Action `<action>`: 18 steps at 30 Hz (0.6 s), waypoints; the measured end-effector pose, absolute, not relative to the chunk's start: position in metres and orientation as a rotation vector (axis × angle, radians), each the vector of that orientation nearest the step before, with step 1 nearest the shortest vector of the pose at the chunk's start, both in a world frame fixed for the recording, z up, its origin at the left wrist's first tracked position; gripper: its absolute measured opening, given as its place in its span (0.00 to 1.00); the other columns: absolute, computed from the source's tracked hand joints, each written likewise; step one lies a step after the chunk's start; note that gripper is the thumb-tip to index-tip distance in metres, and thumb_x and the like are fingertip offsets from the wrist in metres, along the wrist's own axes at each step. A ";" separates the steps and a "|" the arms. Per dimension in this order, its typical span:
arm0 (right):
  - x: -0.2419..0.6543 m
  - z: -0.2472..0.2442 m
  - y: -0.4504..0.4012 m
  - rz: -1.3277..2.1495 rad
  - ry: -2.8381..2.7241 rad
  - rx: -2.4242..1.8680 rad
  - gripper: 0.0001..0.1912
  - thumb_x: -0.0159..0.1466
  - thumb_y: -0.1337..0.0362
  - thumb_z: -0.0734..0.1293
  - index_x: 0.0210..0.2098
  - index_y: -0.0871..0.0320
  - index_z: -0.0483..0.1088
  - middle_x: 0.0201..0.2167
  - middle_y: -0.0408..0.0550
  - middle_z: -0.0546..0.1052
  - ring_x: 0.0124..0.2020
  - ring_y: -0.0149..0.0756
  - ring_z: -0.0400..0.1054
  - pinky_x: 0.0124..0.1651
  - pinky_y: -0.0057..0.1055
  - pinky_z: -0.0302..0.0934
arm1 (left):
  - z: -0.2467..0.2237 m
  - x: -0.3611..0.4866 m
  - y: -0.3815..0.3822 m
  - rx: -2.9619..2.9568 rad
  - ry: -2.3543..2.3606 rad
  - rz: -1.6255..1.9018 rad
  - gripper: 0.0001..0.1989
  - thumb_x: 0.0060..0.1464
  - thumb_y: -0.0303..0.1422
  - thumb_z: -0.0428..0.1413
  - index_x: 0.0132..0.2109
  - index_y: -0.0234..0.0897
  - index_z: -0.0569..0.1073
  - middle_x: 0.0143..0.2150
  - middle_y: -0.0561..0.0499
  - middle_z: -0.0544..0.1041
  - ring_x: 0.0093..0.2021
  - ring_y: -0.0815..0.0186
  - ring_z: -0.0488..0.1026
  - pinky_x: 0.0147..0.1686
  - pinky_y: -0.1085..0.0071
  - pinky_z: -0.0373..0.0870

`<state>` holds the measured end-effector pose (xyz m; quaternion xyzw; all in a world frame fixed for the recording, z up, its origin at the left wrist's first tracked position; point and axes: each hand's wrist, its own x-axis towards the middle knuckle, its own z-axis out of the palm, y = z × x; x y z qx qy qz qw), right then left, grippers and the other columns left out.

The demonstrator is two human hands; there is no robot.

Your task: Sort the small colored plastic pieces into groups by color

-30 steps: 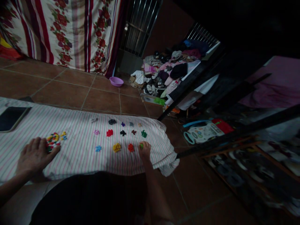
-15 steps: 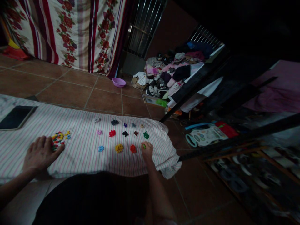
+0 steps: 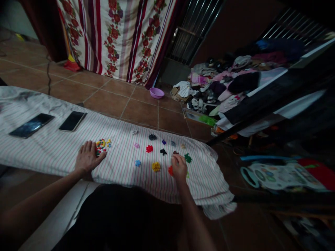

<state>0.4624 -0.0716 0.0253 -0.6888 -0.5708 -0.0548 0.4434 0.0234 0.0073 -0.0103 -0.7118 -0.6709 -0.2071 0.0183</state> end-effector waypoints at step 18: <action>0.162 0.007 0.000 0.683 -1.981 -1.392 0.10 0.62 0.69 0.64 0.41 0.54 0.75 0.36 0.45 0.72 0.36 0.31 0.69 0.43 0.28 0.65 | -0.014 0.018 0.005 -1.986 -2.244 -0.890 0.21 0.57 0.29 0.42 0.54 0.29 0.69 0.59 0.35 0.68 0.64 0.52 0.60 0.62 0.53 0.52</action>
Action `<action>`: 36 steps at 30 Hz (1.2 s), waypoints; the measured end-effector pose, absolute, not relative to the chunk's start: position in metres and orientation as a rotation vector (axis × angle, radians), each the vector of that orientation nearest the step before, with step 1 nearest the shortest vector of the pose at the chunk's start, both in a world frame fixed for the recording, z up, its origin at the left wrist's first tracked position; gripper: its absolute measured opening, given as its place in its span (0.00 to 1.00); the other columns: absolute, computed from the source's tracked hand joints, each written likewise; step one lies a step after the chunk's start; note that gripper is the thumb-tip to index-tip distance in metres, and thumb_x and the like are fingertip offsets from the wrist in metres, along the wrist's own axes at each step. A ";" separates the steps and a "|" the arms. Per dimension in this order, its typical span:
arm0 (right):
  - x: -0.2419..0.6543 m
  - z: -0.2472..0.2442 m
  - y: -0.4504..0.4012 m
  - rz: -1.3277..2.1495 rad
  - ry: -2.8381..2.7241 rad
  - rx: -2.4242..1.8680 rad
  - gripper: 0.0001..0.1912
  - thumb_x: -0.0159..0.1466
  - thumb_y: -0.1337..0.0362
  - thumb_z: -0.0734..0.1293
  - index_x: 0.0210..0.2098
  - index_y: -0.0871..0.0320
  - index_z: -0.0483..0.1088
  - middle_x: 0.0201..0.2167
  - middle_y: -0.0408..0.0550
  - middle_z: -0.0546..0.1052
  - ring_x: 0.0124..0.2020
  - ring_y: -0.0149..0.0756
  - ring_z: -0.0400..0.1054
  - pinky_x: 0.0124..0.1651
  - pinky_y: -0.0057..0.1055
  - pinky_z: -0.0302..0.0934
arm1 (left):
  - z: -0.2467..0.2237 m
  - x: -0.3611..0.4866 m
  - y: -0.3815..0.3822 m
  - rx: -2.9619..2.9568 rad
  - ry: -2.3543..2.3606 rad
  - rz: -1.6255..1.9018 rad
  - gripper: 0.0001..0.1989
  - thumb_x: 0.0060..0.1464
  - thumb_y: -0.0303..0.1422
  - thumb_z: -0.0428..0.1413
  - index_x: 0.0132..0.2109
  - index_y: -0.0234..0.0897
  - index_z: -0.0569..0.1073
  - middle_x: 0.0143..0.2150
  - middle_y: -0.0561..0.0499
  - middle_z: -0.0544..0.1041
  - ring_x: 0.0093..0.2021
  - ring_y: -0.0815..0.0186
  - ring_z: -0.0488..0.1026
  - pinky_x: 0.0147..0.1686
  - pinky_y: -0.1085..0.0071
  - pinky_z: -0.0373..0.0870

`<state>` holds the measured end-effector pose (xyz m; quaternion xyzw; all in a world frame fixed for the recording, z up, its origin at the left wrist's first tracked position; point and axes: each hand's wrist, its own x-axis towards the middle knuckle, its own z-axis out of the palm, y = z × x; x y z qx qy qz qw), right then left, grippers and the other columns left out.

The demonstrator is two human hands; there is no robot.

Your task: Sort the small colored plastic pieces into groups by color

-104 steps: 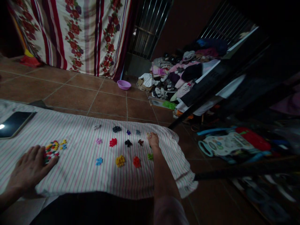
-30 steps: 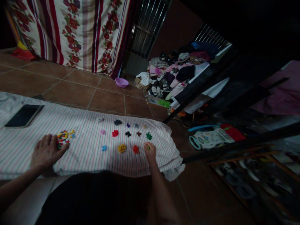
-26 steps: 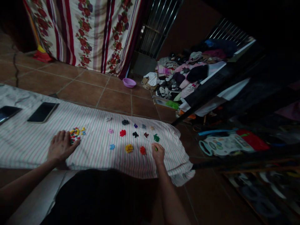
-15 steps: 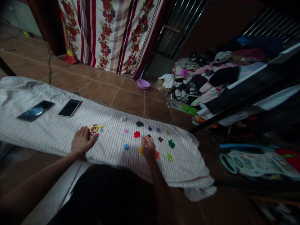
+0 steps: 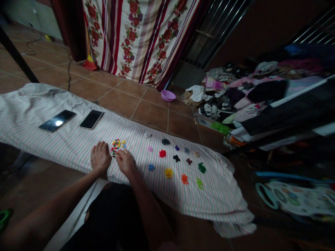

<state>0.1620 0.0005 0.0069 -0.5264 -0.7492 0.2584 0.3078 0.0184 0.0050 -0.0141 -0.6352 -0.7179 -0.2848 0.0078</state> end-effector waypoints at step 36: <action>0.152 0.011 0.013 0.530 -2.234 -1.397 0.13 0.64 0.73 0.59 0.45 0.54 0.70 0.42 0.47 0.73 0.46 0.35 0.67 0.52 0.32 0.63 | -0.004 0.018 0.000 -2.059 -2.243 -0.880 0.21 0.54 0.30 0.45 0.53 0.29 0.68 0.60 0.34 0.67 0.64 0.50 0.58 0.61 0.51 0.50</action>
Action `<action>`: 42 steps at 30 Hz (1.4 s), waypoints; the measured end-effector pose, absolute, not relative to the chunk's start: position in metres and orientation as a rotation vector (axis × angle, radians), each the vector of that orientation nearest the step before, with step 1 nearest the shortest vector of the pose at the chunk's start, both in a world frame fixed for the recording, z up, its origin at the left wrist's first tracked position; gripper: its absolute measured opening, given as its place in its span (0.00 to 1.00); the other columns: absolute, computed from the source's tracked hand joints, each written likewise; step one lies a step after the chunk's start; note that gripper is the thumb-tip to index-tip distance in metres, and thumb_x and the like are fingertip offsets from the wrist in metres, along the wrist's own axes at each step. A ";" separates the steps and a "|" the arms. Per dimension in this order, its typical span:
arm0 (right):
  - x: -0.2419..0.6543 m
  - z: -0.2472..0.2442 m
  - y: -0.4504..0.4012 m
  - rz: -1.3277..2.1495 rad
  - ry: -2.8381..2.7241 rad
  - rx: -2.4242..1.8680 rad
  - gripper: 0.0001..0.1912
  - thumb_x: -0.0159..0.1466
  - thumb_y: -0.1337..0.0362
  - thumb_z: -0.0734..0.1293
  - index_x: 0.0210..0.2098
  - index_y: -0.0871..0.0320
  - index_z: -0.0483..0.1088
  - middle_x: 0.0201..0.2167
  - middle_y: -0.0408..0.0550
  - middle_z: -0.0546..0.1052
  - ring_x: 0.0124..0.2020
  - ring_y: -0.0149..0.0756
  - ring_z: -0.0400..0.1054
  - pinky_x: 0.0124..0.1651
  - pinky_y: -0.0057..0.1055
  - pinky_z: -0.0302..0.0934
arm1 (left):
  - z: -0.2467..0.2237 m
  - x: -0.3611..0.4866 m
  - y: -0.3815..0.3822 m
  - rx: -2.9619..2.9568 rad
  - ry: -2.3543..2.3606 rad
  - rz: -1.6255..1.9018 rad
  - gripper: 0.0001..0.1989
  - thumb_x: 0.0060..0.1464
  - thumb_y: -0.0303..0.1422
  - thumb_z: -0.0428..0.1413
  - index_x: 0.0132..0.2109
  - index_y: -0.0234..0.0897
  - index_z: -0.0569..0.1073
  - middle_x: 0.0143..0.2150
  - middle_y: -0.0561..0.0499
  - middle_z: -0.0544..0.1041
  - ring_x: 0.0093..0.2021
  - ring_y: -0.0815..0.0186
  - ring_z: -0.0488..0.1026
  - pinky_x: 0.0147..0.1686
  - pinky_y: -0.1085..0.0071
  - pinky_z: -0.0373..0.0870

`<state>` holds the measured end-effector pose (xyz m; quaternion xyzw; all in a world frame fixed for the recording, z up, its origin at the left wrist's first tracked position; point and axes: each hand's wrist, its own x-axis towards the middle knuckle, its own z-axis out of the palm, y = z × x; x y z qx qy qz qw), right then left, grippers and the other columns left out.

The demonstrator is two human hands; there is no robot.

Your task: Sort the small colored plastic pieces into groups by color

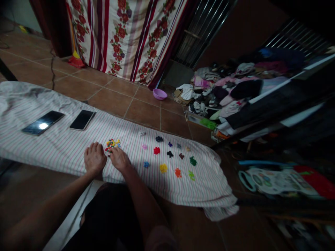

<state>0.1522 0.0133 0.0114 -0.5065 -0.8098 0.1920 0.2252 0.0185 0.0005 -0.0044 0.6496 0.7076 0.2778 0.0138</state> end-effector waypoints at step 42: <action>0.377 -0.006 -0.043 0.209 -1.276 -1.771 0.13 0.58 0.63 0.59 0.37 0.57 0.73 0.30 0.46 0.76 0.30 0.33 0.70 0.38 0.29 0.66 | 0.027 0.029 -0.011 2.071 2.320 0.591 0.18 0.59 0.31 0.39 0.46 0.29 0.71 0.53 0.35 0.71 0.58 0.52 0.63 0.56 0.56 0.56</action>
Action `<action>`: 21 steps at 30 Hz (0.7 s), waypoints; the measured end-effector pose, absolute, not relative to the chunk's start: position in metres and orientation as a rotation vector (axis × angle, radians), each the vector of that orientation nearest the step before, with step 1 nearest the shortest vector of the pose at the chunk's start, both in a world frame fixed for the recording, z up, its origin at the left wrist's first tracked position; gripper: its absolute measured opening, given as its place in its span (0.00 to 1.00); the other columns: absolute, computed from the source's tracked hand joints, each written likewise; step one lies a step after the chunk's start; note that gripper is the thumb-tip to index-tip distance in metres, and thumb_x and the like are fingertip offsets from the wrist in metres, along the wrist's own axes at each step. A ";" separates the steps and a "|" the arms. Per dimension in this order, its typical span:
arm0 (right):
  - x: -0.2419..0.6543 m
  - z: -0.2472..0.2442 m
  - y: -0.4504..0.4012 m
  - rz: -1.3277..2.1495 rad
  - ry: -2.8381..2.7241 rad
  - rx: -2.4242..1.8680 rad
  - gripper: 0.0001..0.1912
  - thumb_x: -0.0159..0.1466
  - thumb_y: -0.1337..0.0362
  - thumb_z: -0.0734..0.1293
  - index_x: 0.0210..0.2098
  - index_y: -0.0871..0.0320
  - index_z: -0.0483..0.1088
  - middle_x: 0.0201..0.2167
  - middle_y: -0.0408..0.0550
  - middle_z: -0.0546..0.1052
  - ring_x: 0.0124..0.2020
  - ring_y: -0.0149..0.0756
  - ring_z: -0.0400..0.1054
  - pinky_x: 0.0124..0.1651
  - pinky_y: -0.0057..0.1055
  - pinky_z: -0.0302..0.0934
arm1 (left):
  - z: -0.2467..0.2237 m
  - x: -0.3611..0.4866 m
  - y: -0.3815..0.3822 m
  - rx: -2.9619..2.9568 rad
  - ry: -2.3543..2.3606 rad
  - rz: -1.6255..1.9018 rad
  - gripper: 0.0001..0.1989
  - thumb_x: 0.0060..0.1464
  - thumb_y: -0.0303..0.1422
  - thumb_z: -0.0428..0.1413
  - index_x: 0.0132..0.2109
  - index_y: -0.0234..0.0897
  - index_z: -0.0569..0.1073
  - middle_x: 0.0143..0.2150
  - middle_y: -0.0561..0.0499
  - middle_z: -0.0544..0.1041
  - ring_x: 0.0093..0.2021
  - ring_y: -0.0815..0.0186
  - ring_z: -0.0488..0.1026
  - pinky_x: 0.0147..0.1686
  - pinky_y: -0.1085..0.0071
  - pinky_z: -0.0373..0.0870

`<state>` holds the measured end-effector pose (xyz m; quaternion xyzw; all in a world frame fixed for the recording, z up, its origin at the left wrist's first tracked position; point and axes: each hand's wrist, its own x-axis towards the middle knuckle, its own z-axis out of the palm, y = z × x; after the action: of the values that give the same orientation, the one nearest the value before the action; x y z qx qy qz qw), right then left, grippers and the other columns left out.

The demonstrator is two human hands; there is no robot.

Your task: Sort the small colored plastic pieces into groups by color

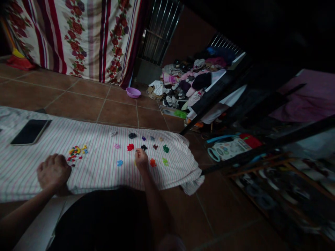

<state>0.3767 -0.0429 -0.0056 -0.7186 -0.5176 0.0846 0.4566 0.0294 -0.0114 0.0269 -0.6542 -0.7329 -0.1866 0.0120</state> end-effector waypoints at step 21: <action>0.557 -0.008 -0.068 -0.027 -0.856 -2.054 0.17 0.52 0.60 0.60 0.36 0.60 0.74 0.30 0.50 0.78 0.34 0.39 0.71 0.41 0.34 0.65 | 0.028 0.033 -0.009 -1.960 -2.295 -0.399 0.15 0.59 0.34 0.38 0.43 0.36 0.67 0.51 0.43 0.71 0.54 0.57 0.65 0.51 0.61 0.57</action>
<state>0.5571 -0.0683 -0.0083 -0.8279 -0.3450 -0.0110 0.4421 0.0334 -0.0092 0.0277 -0.6430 -0.7530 -0.1308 0.0485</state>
